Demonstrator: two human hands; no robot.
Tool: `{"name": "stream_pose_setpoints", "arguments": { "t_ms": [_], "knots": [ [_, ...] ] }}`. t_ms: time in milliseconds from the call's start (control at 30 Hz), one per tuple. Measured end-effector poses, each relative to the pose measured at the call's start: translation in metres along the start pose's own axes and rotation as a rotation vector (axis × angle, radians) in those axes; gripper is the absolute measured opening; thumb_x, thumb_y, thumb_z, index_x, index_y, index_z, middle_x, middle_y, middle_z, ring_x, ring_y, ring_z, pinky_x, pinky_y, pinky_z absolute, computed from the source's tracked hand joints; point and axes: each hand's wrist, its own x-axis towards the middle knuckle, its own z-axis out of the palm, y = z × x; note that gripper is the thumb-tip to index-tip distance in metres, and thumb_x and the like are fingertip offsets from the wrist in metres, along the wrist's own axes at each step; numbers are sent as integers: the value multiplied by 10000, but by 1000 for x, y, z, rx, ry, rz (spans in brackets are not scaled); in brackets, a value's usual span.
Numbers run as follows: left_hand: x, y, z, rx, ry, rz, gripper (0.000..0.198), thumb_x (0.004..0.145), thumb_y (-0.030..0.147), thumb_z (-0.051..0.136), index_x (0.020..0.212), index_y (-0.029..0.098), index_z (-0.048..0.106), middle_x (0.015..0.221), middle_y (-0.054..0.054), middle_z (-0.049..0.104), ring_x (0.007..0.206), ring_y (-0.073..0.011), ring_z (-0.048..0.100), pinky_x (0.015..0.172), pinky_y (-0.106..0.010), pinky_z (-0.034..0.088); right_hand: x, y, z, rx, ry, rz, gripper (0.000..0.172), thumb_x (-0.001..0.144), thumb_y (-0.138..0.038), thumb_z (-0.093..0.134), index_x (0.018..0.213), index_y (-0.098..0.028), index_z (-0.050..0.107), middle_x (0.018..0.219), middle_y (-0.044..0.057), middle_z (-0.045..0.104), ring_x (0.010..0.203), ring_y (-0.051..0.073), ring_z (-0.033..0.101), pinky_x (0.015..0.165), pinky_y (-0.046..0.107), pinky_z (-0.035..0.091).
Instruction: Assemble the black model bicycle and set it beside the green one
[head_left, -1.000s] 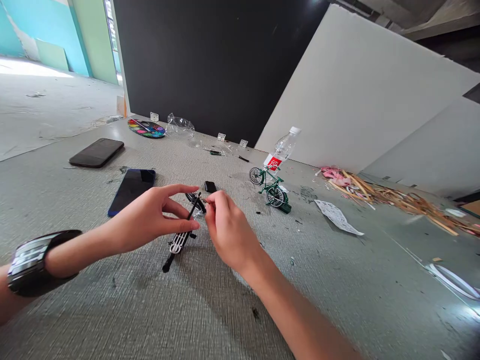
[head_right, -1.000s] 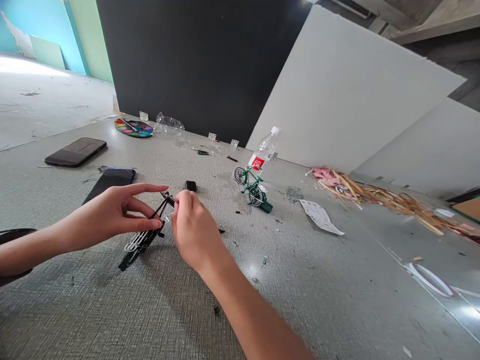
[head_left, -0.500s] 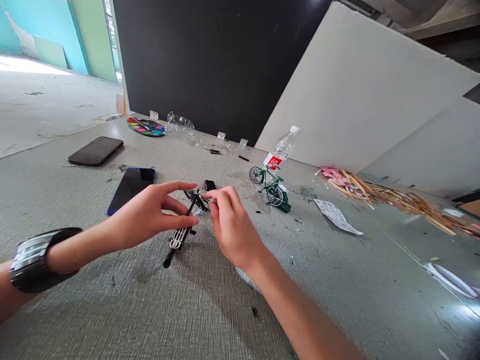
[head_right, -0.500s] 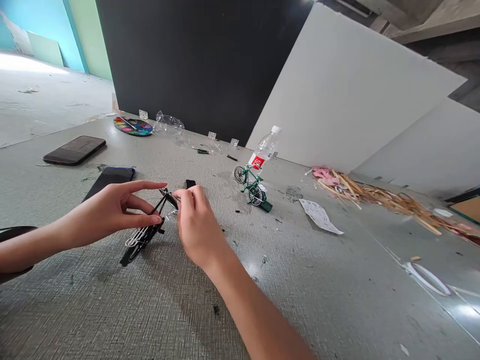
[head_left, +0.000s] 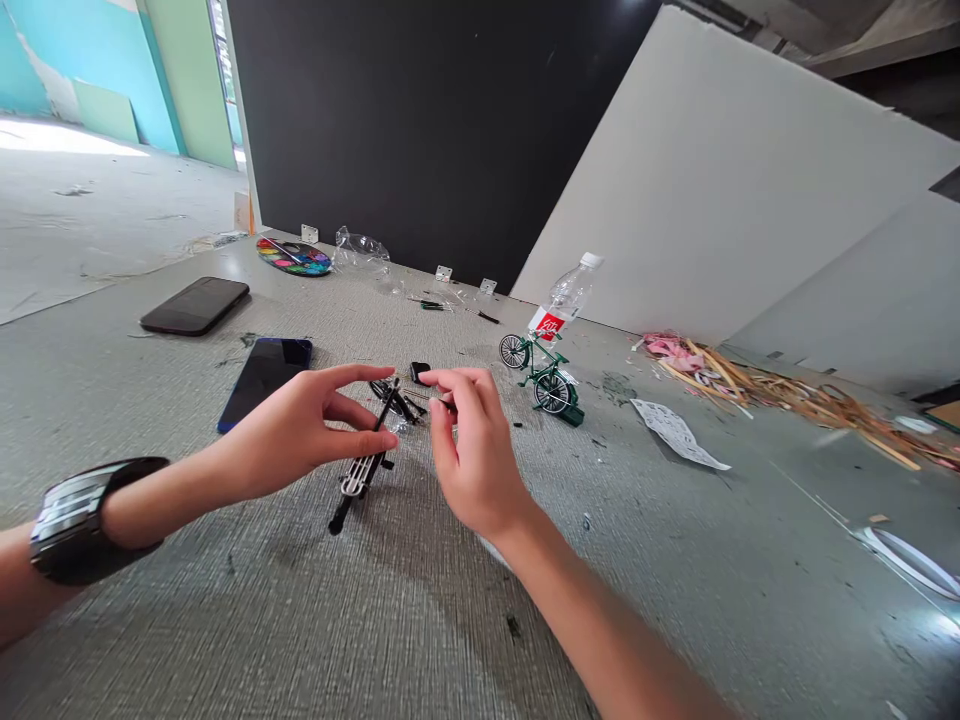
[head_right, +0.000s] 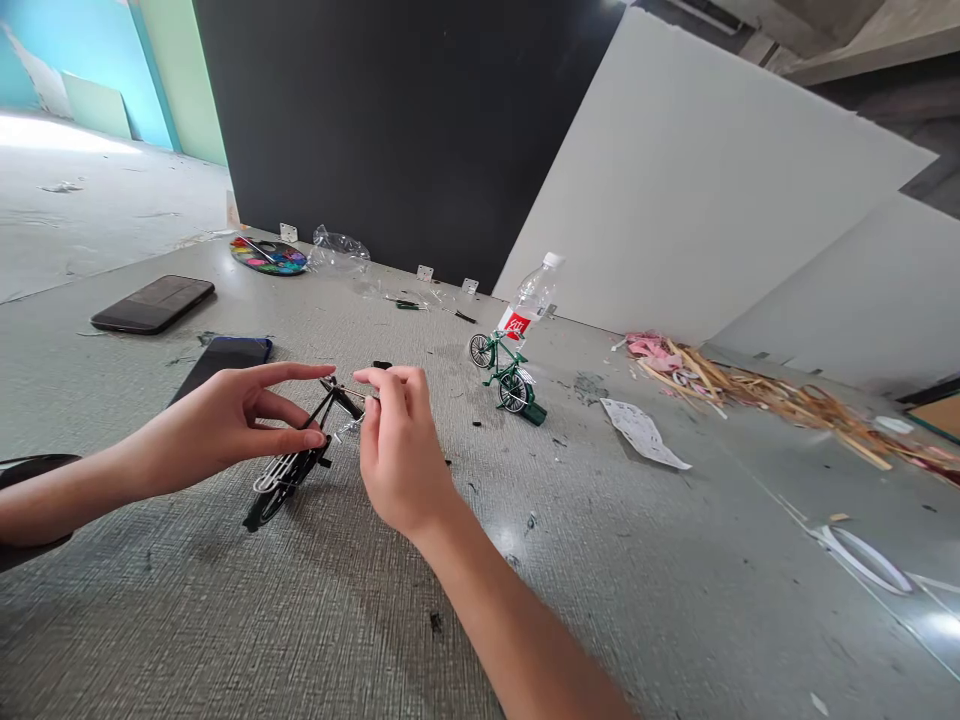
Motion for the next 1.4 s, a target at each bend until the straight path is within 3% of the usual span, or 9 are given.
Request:
{"name": "stream_pose_setpoints", "arguments": {
  "t_ms": [133,367,767,933,1167,1300,1400],
  "knots": [
    [1,0,-1,13,14,-12,748,760,429,751,1418,229,455,896,-19,791,866,-228,730,774,-326,547,-1,0,0,-19,-35,-13,322,963,-100,393,1233,-242,497,1147,97,534,1017,180,590,915,377,514],
    [1,0,-1,3,19,-24,748,757,426,758,1415,231,460,875,-9,791,858,-221,730,795,-323,543,0,10,1,28,142,2,234,930,-101,509,1084,-269,561,983,17,670,908,154,667,823,342,564],
    [1,-3,-1,17,44,-9,754,755,449,756,1413,227,461,882,-10,790,852,-222,729,775,-320,538,-1,6,5,-43,202,-40,140,921,-128,554,994,-248,558,940,21,716,876,151,695,794,316,568],
    [0,-2,-2,18,42,-21,762,753,462,759,1414,232,460,888,-5,790,847,-214,724,754,-305,531,-1,3,5,53,184,85,98,906,-179,590,972,-244,561,867,7,723,808,152,700,737,298,561],
    [0,0,-2,12,43,-28,770,756,453,763,1422,222,452,883,-1,788,836,-206,720,763,-304,526,0,0,7,259,94,357,111,931,-326,572,956,-233,517,704,-9,702,510,122,617,483,253,467],
    [0,1,1,6,14,-24,758,754,416,771,1419,229,460,858,14,786,831,-199,718,760,-298,528,1,1,8,201,58,342,77,978,-288,473,978,-218,504,758,17,693,620,133,625,586,275,475],
    [0,1,2,-6,1,-17,751,754,409,775,1418,248,463,842,32,784,812,-186,717,758,-288,529,0,3,8,104,19,270,133,983,-256,435,1085,-191,487,941,83,659,818,168,633,693,309,494]
  ]
}}
